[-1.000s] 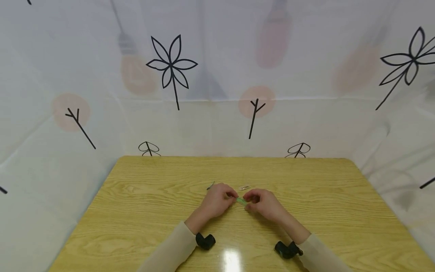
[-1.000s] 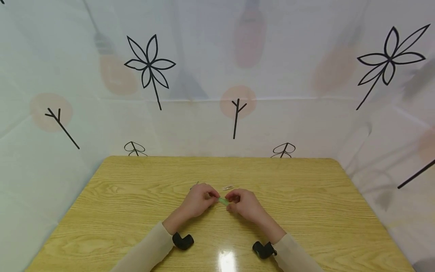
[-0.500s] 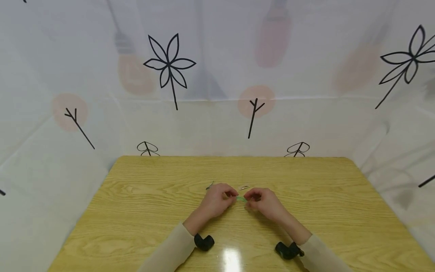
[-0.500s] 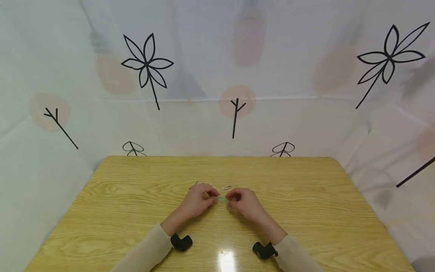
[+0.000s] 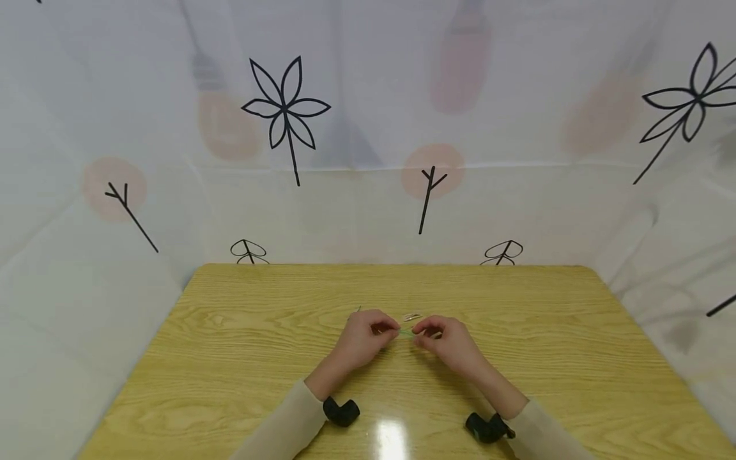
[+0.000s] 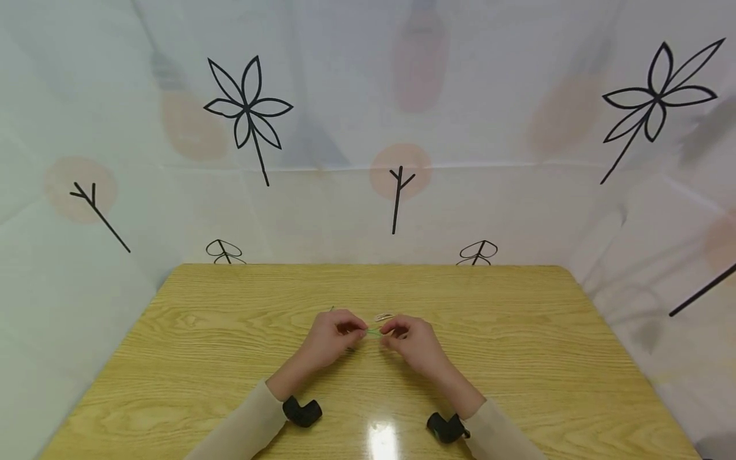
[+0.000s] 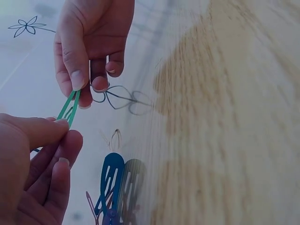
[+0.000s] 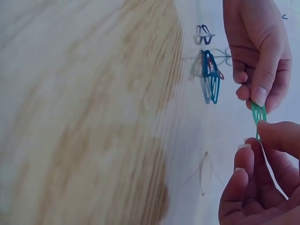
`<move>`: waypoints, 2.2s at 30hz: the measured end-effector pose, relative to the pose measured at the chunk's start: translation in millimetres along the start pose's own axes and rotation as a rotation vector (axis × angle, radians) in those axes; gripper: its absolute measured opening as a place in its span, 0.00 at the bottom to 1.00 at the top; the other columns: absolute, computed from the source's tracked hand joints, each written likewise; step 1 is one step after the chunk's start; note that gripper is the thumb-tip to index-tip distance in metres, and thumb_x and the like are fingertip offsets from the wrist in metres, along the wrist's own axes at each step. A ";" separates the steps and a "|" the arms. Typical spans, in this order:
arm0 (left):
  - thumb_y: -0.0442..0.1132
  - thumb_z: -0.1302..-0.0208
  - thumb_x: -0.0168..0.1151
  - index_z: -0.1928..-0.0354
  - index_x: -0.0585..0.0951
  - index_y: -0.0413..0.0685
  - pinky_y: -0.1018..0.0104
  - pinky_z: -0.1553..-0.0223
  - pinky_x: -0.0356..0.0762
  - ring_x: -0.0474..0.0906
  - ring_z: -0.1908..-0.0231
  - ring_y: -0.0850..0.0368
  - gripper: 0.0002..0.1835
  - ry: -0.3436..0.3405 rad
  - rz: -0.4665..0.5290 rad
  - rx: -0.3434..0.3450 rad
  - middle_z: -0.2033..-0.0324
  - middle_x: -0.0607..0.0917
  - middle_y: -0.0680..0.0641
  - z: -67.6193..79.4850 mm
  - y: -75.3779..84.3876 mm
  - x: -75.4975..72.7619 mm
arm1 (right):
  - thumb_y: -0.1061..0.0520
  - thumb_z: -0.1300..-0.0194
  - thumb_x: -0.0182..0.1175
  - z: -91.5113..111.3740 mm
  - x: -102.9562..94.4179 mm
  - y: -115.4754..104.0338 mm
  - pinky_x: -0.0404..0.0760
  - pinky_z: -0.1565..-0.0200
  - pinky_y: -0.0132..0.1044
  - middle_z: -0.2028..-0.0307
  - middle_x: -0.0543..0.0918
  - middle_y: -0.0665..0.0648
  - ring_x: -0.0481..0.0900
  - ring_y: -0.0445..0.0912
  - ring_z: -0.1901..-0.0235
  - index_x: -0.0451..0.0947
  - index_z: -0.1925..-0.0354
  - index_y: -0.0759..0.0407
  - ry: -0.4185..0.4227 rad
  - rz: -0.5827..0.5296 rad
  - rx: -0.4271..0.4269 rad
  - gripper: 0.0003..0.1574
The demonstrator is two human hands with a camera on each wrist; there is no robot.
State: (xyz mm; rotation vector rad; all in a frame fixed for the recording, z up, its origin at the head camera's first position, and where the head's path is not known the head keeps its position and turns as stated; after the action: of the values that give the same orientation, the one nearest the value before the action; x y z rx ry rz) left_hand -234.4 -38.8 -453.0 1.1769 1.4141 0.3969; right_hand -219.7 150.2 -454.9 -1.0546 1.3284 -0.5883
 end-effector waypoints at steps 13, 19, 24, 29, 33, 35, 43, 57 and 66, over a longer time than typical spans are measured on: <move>0.38 0.34 0.68 0.60 0.89 0.52 0.67 0.67 0.80 0.80 0.68 0.64 0.04 0.005 0.108 0.008 0.66 0.85 0.58 9.4 2.4 -5.7 | 0.65 0.39 0.70 3.0 -0.3 -10.9 0.82 0.61 0.34 0.54 0.85 0.54 0.83 0.51 0.54 0.88 0.63 0.61 0.105 -0.009 -0.096 0.04; 0.38 0.34 0.68 0.61 0.89 0.50 0.66 0.66 0.80 0.82 0.67 0.63 0.04 0.013 0.133 0.032 0.66 0.85 0.57 11.8 -0.7 -6.1 | 0.67 0.38 0.68 3.6 2.3 -10.1 0.82 0.61 0.34 0.56 0.87 0.53 0.83 0.48 0.57 0.86 0.57 0.61 0.091 -0.043 -0.103 0.09; 0.36 0.35 0.69 0.62 0.89 0.51 0.66 0.66 0.80 0.81 0.68 0.64 0.03 0.049 0.125 0.043 0.67 0.86 0.57 13.4 -0.6 -5.5 | 0.68 0.38 0.68 5.6 4.0 -11.3 0.82 0.60 0.35 0.54 0.86 0.58 0.83 0.47 0.59 0.84 0.51 0.64 0.067 -0.083 -0.110 0.16; 0.35 0.36 0.69 0.63 0.89 0.51 0.67 0.67 0.80 0.81 0.69 0.64 0.03 0.085 0.134 0.034 0.68 0.86 0.57 15.1 1.9 -7.4 | 0.67 0.38 0.68 6.8 6.8 -13.8 0.82 0.61 0.36 0.50 0.84 0.59 0.83 0.46 0.59 0.83 0.49 0.65 0.040 -0.095 -0.111 0.18; 0.36 0.35 0.69 0.63 0.89 0.52 0.66 0.68 0.80 0.81 0.69 0.63 0.03 0.092 0.137 0.034 0.68 0.86 0.57 16.0 6.9 -8.7 | 0.64 0.37 0.69 7.2 6.6 -14.5 0.82 0.61 0.35 0.51 0.85 0.57 0.83 0.44 0.59 0.84 0.50 0.63 0.051 -0.082 -0.114 0.16; 0.36 0.35 0.69 0.63 0.89 0.53 0.66 0.67 0.80 0.81 0.69 0.63 0.03 0.089 0.132 0.035 0.68 0.85 0.58 16.1 9.0 -9.1 | 0.63 0.37 0.69 7.4 5.8 -14.9 0.82 0.61 0.36 0.51 0.85 0.57 0.82 0.43 0.59 0.84 0.51 0.63 0.057 -0.088 -0.117 0.15; 0.37 0.35 0.69 0.62 0.89 0.52 0.67 0.67 0.80 0.80 0.69 0.63 0.03 0.078 0.124 0.047 0.67 0.85 0.57 15.9 10.2 -9.0 | 0.61 0.37 0.69 8.5 2.9 -17.2 0.81 0.63 0.35 0.54 0.86 0.58 0.82 0.43 0.61 0.86 0.53 0.62 0.071 -0.115 -0.126 0.13; 0.37 0.34 0.68 0.61 0.89 0.48 0.67 0.67 0.80 0.80 0.69 0.64 0.04 0.076 0.114 0.069 0.67 0.85 0.57 16.0 11.9 -8.4 | 0.64 0.38 0.69 11.4 1.2 -18.4 0.82 0.64 0.34 0.62 0.88 0.57 0.84 0.43 0.65 0.88 0.59 0.62 0.100 -0.125 -0.053 0.08; 0.39 0.33 0.67 0.61 0.88 0.56 0.67 0.64 0.80 0.80 0.67 0.65 0.03 0.069 0.094 0.066 0.66 0.85 0.60 17.2 7.3 -6.1 | 0.64 0.38 0.69 13.7 1.3 -18.0 0.83 0.63 0.35 0.63 0.88 0.58 0.86 0.45 0.65 0.88 0.61 0.62 0.095 -0.168 -0.079 0.06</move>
State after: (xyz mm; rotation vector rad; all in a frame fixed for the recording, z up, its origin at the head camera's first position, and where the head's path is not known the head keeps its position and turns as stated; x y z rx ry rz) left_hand -217.4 -47.3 -448.0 1.2977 1.4437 0.4631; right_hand -202.5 144.9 -441.1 -1.2243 1.3632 -0.7237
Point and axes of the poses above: each hand's wrist, its own z-axis away from the middle knuckle, its own x-axis out of the palm, y = z × x, the point moved 5 cm from there along -z, towards the middle knuckle
